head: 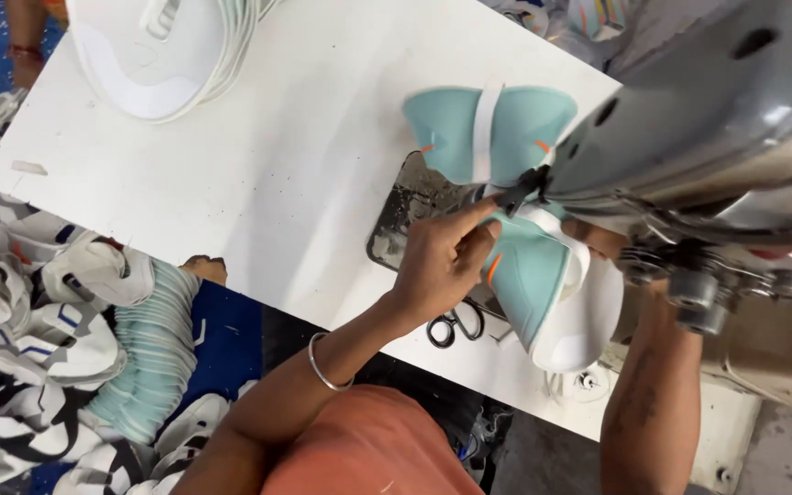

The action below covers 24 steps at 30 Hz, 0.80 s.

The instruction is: Stitching a white elastic strap onto light blue shoe upper components using an industrial sewing machine.

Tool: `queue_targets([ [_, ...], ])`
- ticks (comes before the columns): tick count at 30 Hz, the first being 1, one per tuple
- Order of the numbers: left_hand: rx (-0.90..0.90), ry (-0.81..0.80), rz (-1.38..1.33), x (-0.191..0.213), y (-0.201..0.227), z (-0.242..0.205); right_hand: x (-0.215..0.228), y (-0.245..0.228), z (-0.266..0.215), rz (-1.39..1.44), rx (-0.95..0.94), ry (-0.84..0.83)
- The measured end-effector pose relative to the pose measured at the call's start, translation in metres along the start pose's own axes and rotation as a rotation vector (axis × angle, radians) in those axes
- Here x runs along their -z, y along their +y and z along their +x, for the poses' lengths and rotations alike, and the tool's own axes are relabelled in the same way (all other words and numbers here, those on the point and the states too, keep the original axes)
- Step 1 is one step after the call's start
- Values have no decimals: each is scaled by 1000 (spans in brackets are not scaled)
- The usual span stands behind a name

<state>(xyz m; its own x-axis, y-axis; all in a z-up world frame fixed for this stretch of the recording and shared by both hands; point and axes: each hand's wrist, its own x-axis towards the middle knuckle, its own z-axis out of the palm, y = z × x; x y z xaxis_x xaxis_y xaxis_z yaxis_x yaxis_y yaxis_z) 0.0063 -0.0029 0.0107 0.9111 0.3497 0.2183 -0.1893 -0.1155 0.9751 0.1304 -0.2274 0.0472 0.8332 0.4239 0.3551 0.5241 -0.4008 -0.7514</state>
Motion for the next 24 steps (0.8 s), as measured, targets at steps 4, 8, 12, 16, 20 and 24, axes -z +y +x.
queue_targets([
  [4,-98,86,-72,-6,-4,0,18,22,-35,11,40,211],
  [8,-126,158,29,-11,-6,-5,4,-33,-58,65,103,375],
  [12,-191,192,47,-3,-16,-2,-48,-21,-164,332,209,312],
  [16,-311,216,297,28,-18,42,-121,-32,-167,-353,-78,-182],
  [20,-748,488,538,70,6,109,-143,-28,-160,-521,-147,-251],
  [24,-99,-270,686,94,-39,111,-114,-52,-143,-242,-655,-644],
])
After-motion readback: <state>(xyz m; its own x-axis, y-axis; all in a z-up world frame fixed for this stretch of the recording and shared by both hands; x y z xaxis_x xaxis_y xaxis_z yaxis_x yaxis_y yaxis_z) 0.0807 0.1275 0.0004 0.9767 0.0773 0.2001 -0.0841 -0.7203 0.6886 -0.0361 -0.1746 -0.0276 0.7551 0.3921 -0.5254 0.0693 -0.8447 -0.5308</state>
